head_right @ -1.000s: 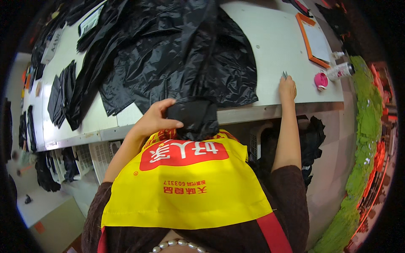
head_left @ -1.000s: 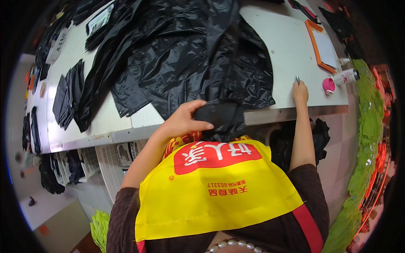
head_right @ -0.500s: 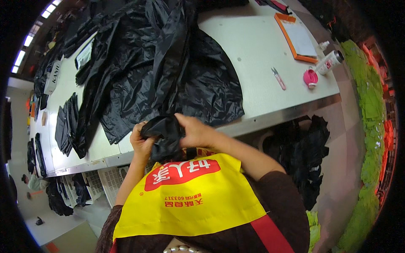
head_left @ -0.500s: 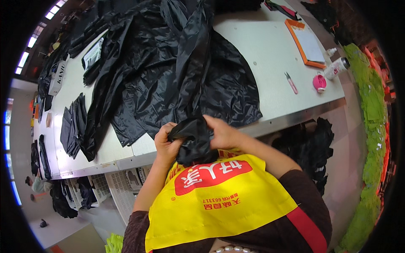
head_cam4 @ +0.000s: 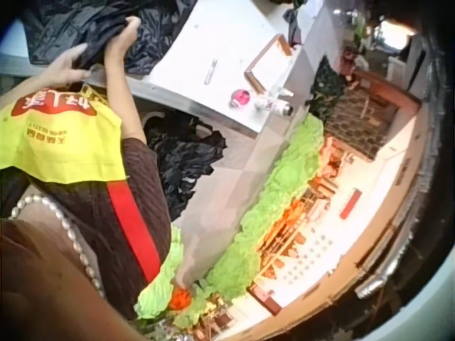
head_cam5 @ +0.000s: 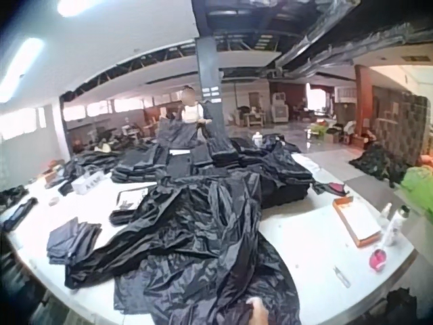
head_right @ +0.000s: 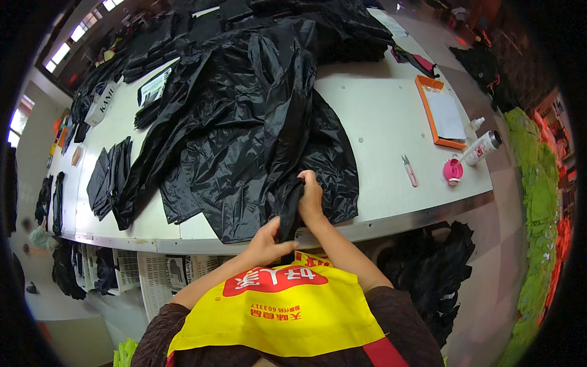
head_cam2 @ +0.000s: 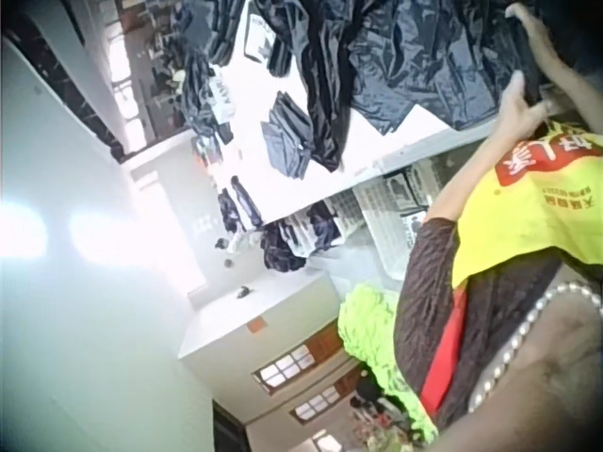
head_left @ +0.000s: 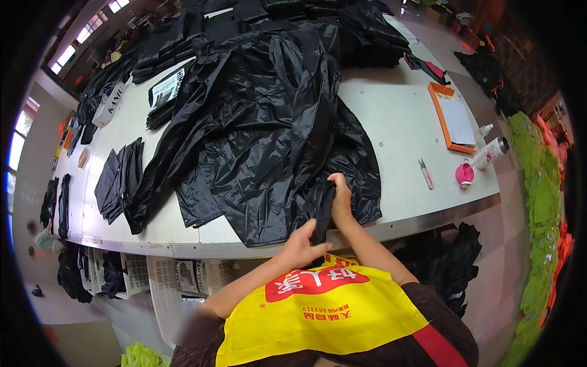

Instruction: The person folds black garments on a white table, smoothing and aligning them before placing them into a black plastic bag. The person then places the bagged item into a white basket and repeats the process with another garment.

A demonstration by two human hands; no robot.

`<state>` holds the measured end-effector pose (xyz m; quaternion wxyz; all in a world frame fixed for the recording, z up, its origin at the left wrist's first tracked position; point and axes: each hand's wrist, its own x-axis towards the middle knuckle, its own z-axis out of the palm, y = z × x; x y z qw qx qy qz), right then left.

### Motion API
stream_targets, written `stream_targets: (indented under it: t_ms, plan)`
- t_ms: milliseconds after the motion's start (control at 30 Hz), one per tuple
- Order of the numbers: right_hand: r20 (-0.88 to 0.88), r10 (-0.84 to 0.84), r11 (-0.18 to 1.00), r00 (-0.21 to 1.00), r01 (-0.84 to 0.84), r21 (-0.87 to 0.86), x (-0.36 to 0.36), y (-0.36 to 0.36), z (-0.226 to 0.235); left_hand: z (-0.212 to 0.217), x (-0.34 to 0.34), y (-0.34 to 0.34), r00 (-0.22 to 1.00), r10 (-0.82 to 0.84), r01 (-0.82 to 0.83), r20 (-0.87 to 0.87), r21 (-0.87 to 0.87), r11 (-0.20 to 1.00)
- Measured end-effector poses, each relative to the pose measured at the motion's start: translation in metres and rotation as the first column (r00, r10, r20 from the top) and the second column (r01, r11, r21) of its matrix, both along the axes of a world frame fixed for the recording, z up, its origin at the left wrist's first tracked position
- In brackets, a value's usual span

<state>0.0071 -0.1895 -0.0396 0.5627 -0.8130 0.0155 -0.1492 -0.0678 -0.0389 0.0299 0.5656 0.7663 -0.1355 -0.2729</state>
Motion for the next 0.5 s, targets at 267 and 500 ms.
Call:
stream_targets:
  t_ms: [267,500]
  plan:
    - [-0.146,0.318,0.944,0.937,-0.300,0.136,-0.070,-0.008,0.073,0.012,0.008,0.033,0.738,0.212,-0.252,0.641,-0.030,0.967]
    - [-0.313,0.600,0.746,0.736,-0.656,-0.115,-0.054,-0.040,0.092,-0.003,-0.003,0.084,0.616,0.526,-0.698,0.586,0.097,0.709]
